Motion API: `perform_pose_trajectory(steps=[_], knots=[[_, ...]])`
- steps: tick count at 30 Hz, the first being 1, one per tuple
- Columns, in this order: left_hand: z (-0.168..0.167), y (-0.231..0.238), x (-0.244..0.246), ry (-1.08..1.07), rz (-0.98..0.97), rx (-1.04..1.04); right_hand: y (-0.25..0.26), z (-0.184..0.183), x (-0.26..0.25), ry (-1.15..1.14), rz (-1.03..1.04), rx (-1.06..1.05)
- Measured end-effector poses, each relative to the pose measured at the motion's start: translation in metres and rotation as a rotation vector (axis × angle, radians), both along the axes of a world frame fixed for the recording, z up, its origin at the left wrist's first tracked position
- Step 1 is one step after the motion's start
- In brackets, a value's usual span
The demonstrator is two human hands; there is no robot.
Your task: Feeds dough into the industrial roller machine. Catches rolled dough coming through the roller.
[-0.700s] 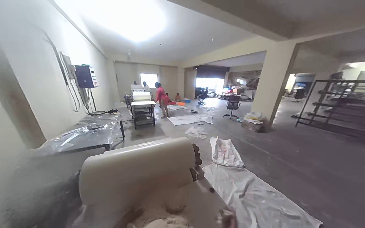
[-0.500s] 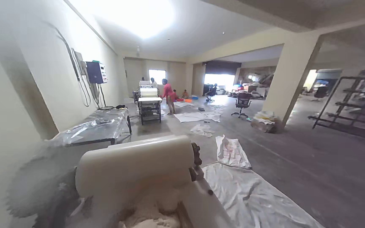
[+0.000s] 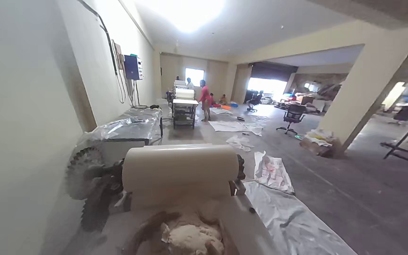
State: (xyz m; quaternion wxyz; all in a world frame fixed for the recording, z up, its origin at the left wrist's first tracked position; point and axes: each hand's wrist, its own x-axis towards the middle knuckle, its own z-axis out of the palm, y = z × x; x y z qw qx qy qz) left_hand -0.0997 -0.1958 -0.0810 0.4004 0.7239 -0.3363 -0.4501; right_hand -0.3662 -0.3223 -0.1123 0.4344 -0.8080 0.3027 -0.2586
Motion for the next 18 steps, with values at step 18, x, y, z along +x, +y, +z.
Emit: perform_pose_trajectory(steps=[18], knots=[[-0.042,0.042,-0.104,-0.066,0.909,-0.292,-0.052,-0.032,0.021,-0.329,0.135,0.405]])
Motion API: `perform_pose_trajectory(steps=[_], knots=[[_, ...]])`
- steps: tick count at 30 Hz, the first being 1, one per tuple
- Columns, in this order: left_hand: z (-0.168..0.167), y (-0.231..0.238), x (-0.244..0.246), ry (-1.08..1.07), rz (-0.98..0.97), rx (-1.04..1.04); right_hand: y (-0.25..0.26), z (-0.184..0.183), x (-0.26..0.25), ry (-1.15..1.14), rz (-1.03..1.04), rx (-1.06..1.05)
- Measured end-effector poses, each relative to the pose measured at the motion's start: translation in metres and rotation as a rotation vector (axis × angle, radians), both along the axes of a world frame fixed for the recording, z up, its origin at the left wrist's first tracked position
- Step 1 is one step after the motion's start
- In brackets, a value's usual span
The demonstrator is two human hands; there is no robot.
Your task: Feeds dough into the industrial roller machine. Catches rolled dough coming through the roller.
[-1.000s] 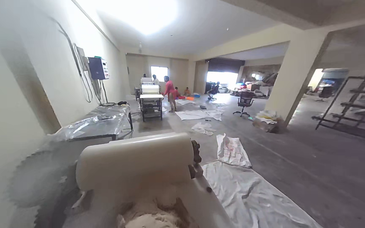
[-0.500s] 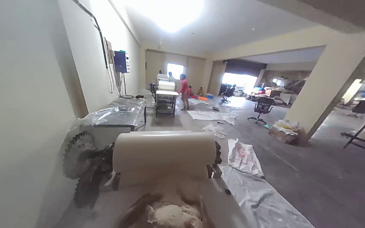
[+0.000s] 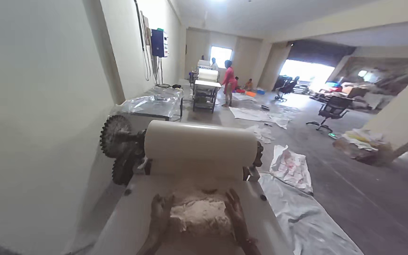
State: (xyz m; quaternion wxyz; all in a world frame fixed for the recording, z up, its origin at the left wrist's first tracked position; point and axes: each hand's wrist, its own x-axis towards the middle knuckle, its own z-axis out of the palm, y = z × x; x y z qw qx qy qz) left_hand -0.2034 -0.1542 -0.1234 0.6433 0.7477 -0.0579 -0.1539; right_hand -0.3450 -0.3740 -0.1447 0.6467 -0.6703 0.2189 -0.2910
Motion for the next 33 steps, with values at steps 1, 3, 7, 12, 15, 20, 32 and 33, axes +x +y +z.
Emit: perform_pose_trajectory(steps=[1,3,7,12,15,20,32,33], knots=[[-0.001,0.002,-0.006,-0.127,0.013,0.001,0.006,-0.001,-0.01,0.049,-0.027,0.007],[0.003,0.006,-0.024,-0.432,-0.046,0.089,0.018,-0.007,-0.033,0.126,-0.059,-0.023],[0.0,-0.003,-0.023,-1.013,-0.104,0.281,0.062,-0.011,-0.061,0.038,-0.162,-0.172],[-0.006,-0.029,-0.022,-1.169,-0.071,0.511,0.085,-0.005,-0.017,0.15,-0.526,-0.354],[-0.007,-0.041,-0.01,-1.232,0.021,0.524,0.07,-0.009,0.005,0.153,-0.579,-0.423],[-0.012,-0.081,0.047,-1.315,0.14,0.543,0.013,-0.021,0.071,0.027,-0.575,-0.665],[-0.001,-0.1,0.081,-1.311,0.136,0.577,-0.042,-0.025,0.105,-0.093,-0.542,-1.012],[0.0,-0.101,0.083,-1.3,0.131,0.571,-0.045,-0.023,0.107,-0.104,-0.547,-1.032]])
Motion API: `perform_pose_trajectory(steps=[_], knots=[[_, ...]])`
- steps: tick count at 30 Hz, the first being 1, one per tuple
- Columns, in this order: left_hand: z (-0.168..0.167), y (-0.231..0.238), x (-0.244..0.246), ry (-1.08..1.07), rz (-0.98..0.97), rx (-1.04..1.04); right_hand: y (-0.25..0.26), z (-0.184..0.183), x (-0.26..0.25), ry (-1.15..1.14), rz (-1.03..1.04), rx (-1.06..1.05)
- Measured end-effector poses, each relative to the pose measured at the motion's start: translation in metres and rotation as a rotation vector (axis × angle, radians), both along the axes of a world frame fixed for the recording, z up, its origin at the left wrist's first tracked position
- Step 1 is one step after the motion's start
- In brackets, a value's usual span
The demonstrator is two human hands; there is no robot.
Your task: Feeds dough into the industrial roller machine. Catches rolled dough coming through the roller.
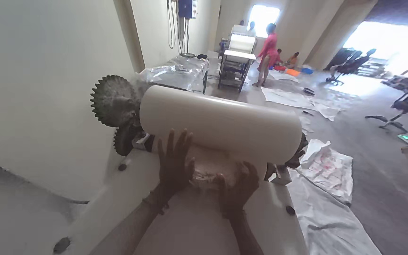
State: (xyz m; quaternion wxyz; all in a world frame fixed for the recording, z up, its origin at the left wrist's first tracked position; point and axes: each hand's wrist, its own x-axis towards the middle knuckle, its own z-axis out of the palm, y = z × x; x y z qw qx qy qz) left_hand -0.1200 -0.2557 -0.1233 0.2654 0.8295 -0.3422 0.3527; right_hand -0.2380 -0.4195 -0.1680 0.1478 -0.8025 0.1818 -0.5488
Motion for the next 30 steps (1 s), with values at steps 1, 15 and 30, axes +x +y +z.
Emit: perform_pose_trajectory(steps=[1,15,30], knots=[[0.001,-0.001,0.003,0.001,-0.005,-0.004,-0.003,0.001,0.003,-0.01,-0.004,-0.017],[0.021,-0.026,0.031,-0.013,-0.016,-0.013,-0.037,0.026,0.029,-0.038,0.009,-0.087],[0.041,-0.043,0.045,0.003,0.021,0.134,-0.05,0.026,0.043,-0.091,0.006,-0.14]])
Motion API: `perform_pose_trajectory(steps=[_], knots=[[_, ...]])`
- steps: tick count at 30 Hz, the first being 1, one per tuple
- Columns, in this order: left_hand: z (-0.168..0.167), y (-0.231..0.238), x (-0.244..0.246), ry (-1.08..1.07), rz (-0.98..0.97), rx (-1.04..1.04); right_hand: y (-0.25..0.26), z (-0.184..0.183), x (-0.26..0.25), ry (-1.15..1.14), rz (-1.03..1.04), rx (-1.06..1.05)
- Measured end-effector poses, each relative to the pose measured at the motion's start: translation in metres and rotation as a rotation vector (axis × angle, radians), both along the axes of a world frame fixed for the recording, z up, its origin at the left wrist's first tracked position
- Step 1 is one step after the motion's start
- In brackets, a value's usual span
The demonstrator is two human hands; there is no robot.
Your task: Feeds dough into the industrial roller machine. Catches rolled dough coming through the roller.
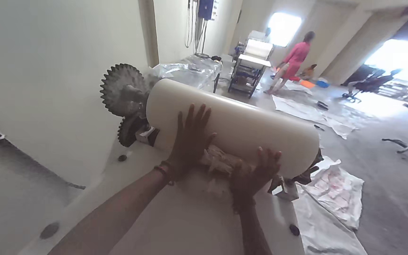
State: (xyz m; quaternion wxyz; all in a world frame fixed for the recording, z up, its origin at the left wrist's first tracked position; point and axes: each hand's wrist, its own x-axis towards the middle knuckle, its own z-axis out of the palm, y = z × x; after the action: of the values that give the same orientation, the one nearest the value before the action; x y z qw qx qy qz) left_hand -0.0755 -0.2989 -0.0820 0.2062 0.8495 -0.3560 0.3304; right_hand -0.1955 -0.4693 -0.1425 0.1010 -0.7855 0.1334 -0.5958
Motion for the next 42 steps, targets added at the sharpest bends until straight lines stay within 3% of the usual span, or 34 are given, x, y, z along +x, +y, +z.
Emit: perform_pose_trajectory(steps=[16,21,24,29,35,40,42], knots=[[0.003,-0.006,0.02,0.001,-0.057,-0.06,-0.001,0.007,0.005,0.144,-0.084,-0.059],[-0.001,-0.004,0.017,0.001,-0.169,-0.021,0.003,0.01,0.004,0.247,-0.123,-0.046],[-0.01,0.009,-0.002,0.092,-0.24,-0.103,0.007,0.018,0.003,0.312,-0.161,-0.025],[-0.054,0.021,-0.054,0.143,-0.055,-0.234,0.005,0.012,0.003,0.334,-0.188,0.036],[-0.077,0.011,-0.047,-0.043,0.074,-0.178,0.004,0.014,0.007,0.233,-0.098,0.046],[-0.08,0.013,-0.044,0.029,0.109,-0.121,0.017,0.027,0.003,0.408,-0.167,0.044],[-0.087,0.014,-0.041,-0.047,0.079,-0.185,0.04,0.039,-0.008,0.439,-0.148,0.081]])
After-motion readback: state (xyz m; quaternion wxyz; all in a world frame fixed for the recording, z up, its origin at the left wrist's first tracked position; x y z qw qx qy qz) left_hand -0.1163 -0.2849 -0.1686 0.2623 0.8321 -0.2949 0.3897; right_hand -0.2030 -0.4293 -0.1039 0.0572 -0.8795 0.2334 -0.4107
